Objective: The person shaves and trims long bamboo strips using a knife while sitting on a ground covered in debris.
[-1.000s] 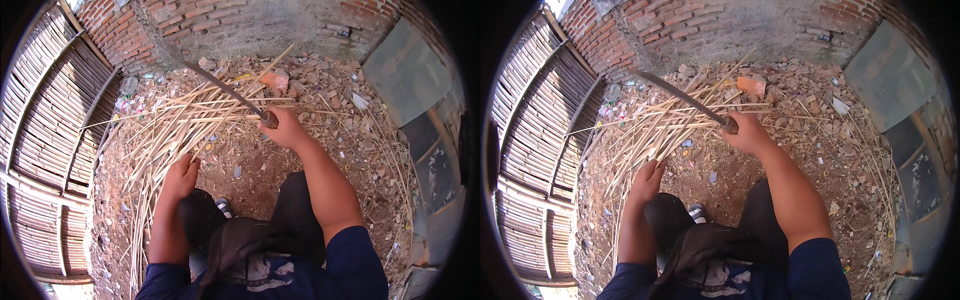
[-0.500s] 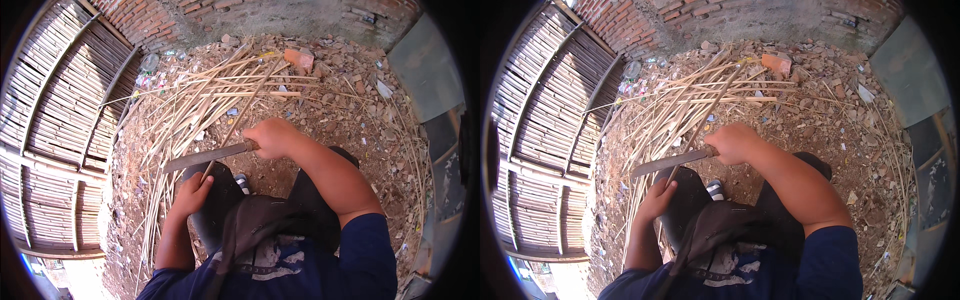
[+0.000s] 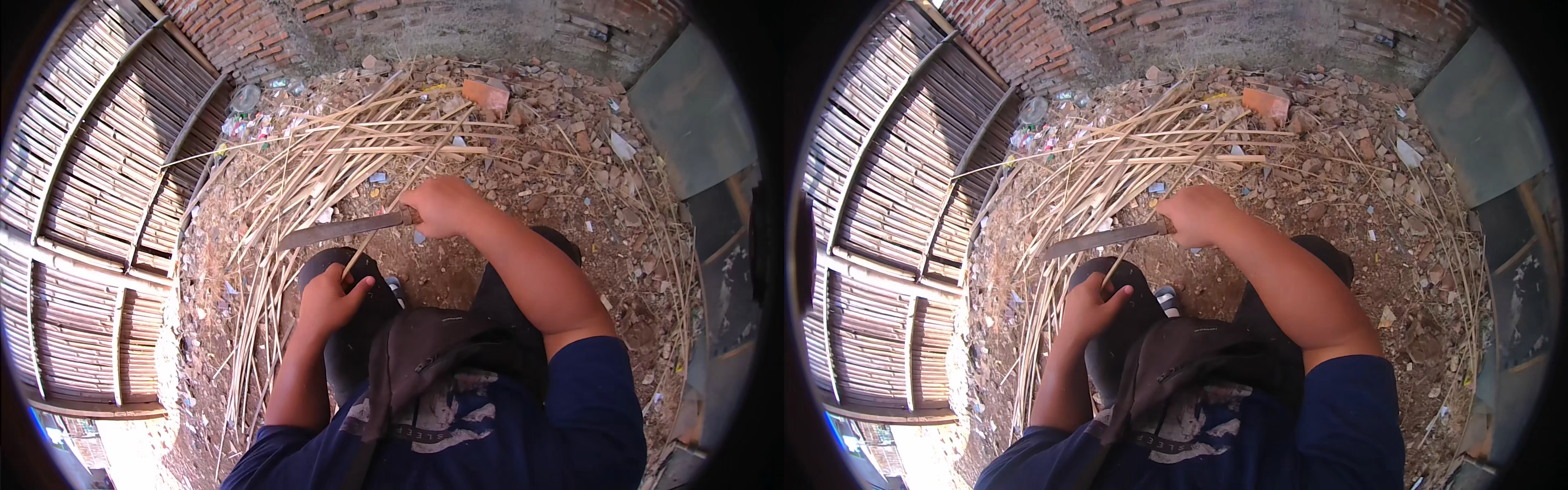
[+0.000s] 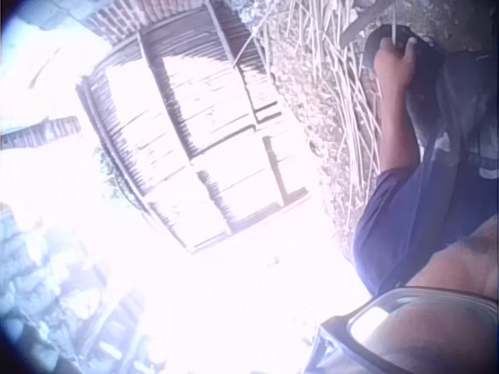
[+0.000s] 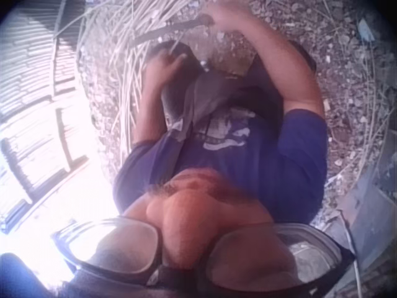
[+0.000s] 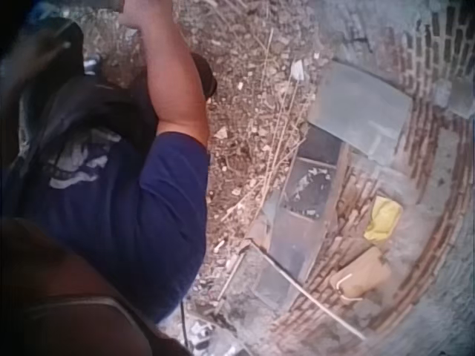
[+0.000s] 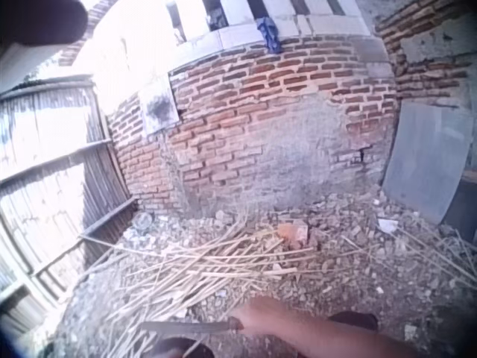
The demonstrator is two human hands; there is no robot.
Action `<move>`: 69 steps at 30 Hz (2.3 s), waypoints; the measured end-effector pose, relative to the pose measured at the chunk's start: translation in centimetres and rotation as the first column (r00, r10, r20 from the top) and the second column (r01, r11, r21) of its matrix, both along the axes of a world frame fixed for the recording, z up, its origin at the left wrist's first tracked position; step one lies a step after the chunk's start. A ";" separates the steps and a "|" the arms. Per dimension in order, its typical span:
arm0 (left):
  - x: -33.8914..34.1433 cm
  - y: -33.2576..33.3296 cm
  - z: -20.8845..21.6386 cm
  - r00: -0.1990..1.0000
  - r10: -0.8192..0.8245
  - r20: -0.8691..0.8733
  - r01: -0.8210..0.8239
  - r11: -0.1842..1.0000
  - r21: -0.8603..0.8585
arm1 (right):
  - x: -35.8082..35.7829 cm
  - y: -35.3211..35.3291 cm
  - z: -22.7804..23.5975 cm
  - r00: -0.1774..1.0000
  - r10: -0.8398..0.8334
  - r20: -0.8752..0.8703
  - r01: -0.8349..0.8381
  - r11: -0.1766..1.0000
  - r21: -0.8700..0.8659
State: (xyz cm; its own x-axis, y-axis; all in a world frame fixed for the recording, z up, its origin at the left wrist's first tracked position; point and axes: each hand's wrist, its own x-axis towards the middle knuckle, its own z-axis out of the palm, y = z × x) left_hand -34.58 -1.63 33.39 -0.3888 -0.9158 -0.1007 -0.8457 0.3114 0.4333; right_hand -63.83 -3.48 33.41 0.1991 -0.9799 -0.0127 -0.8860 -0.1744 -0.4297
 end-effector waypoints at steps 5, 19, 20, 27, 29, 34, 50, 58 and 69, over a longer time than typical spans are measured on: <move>-0.1 -0.3 0.1 0.999 0.036 0.003 -0.036 0.999 0.008 | -4.6 -2.7 -4.0 0.898 -0.220 0.381 0.187 0.975 0.122; 0.7 -0.8 0.0 0.998 0.044 -0.046 -0.042 0.997 0.061 | -6.2 -4.5 -6.3 0.877 -0.300 0.376 0.285 0.954 0.096; 1.0 -0.8 -0.4 0.997 0.048 -0.065 -0.046 0.998 0.045 | -5.1 -4.0 -5.5 0.901 -0.277 0.333 0.259 0.961 0.099; 1.2 -1.8 0.1 0.996 0.002 -0.084 0.014 0.983 0.181 | -0.7 -2.2 -3.8 0.960 0.102 0.261 -0.130 0.987 0.093; 1.2 -2.0 -0.1 0.997 0.007 -0.078 0.008 0.981 0.193 | -3.5 -3.4 -5.1 0.959 -0.104 0.265 0.077 0.991 0.113; 1.1 -2.0 -0.1 0.997 0.024 -0.070 -0.011 0.984 0.180 | -3.0 -3.5 -5.2 0.954 -0.187 0.235 0.174 0.982 0.074; 2.0 -1.6 -1.2 0.980 0.065 -0.187 -0.040 0.990 0.137 | 1.0 -1.0 -0.6 0.998 0.058 0.026 -0.060 0.996 0.067; 0.9 -1.5 0.1 0.997 0.019 -0.071 -0.014 0.998 0.064 | -5.2 -3.4 -5.1 0.905 -0.287 0.315 0.265 0.958 0.112; 0.8 -1.6 -0.3 0.997 0.032 -0.067 -0.024 0.994 0.111 | -4.7 -2.8 -3.4 0.949 -0.235 0.209 0.200 0.964 0.174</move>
State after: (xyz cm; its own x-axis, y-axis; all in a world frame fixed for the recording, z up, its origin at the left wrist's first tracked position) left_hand -33.73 -3.23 33.06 -0.3724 -0.9114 -0.1751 -0.8206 0.2352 0.5208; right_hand -68.56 -6.27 30.02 -0.0040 -0.9900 -0.1413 -0.7719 0.0929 -0.6289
